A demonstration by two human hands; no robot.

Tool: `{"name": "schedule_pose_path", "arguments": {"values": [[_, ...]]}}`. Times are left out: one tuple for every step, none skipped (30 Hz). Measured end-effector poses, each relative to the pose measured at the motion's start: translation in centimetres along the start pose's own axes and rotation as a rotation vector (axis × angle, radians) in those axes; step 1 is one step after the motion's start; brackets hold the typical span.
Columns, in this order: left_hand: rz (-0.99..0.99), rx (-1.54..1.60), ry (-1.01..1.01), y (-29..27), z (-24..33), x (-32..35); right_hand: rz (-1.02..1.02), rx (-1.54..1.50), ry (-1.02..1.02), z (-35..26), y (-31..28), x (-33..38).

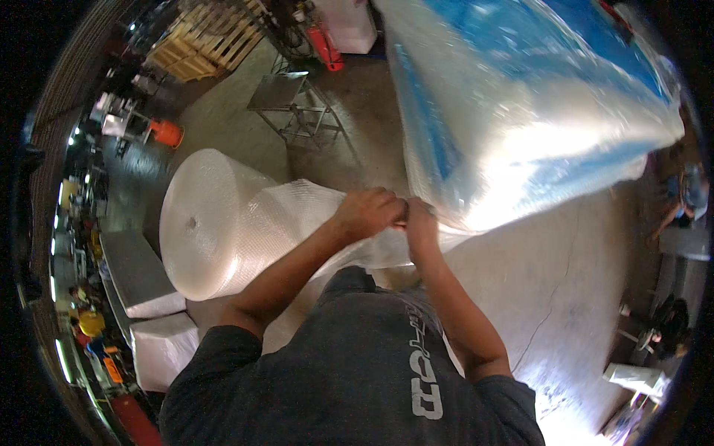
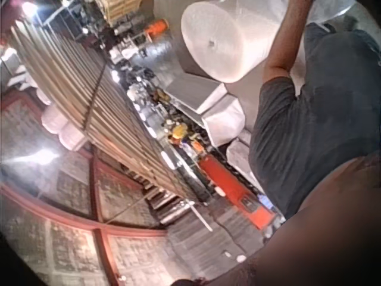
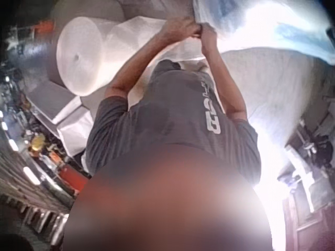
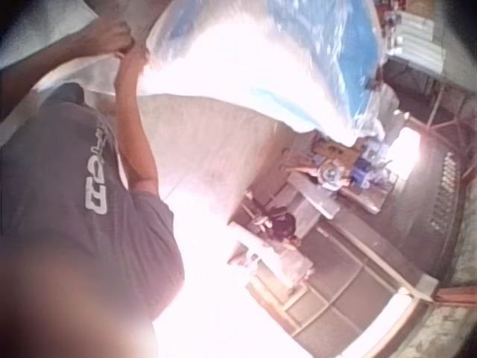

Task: The person tears pieces of cardboard and places them into the crevices of a large furniture item. Then, they unroll bubble wrap and cover the furniture, securing the wrap with tape. The person continues wrapping the item with multiple layers of bubble wrap.

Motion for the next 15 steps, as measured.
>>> {"name": "schedule_pose_path", "arguments": {"values": [[0.032,0.054,-0.027,-1.0,-1.3,1.7,0.052,0.023,0.019,-0.2,-0.3,0.2],[0.000,0.088,-0.034,-1.5,-2.6,3.7,-0.014,0.010,-0.026,-0.7,0.2,0.7],[0.036,-0.014,-0.179,-4.4,-6.9,7.4,0.003,0.000,0.011,-0.7,0.0,1.0],[0.213,-0.163,-0.370,-8.7,-11.6,11.9,-0.010,0.004,-0.022,-1.0,0.2,1.3],[0.358,0.039,-0.578,-12.9,-17.1,17.2,-0.028,-0.004,-0.029,-1.2,0.3,1.4],[0.424,0.097,-0.934,-16.1,-22.3,24.1,-0.005,-0.010,-0.045,-1.2,0.4,1.2],[0.487,0.056,-1.214,-19.0,-26.5,30.8,-0.006,-0.030,-0.079,-1.3,0.6,1.1],[-0.101,-0.649,-1.342,-21.1,-30.0,35.7,0.053,-0.042,-0.098,-1.1,0.7,0.7],[-0.126,-0.742,-1.332,-21.9,-31.6,39.6,0.137,-0.046,-0.161,-1.2,0.5,0.6],[-0.289,-0.492,-1.661,-21.0,-33.3,45.5,0.205,-0.056,-0.205,-1.0,0.6,0.4],[-0.296,-0.457,-1.586,-20.8,-34.9,46.8,0.297,-0.065,-0.234,-0.8,0.5,0.3],[-0.349,-0.418,-1.511,-20.4,-35.9,47.7,0.338,-0.090,-0.304,-0.9,0.8,0.2],[-0.324,-0.410,-1.466,-20.0,-36.6,47.7,0.402,-0.107,-0.352,-0.8,0.9,0.1],[-0.291,-0.395,-1.387,-19.3,-36.9,46.9,0.456,-0.120,-0.392,-0.8,1.0,0.2],[-0.234,-0.375,-1.319,-19.0,-37.4,45.6,0.481,-0.140,-0.423,-0.9,1.1,0.1]]}}
Point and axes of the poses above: each hand's wrist, its own x-axis away from the middle knuckle, its own y-axis out of the palm, z = x × y, the point moved 7 cm from there along -x, towards the middle knuckle, and after that the axes turned 6 degrees about -y, right-handed, at the moved point
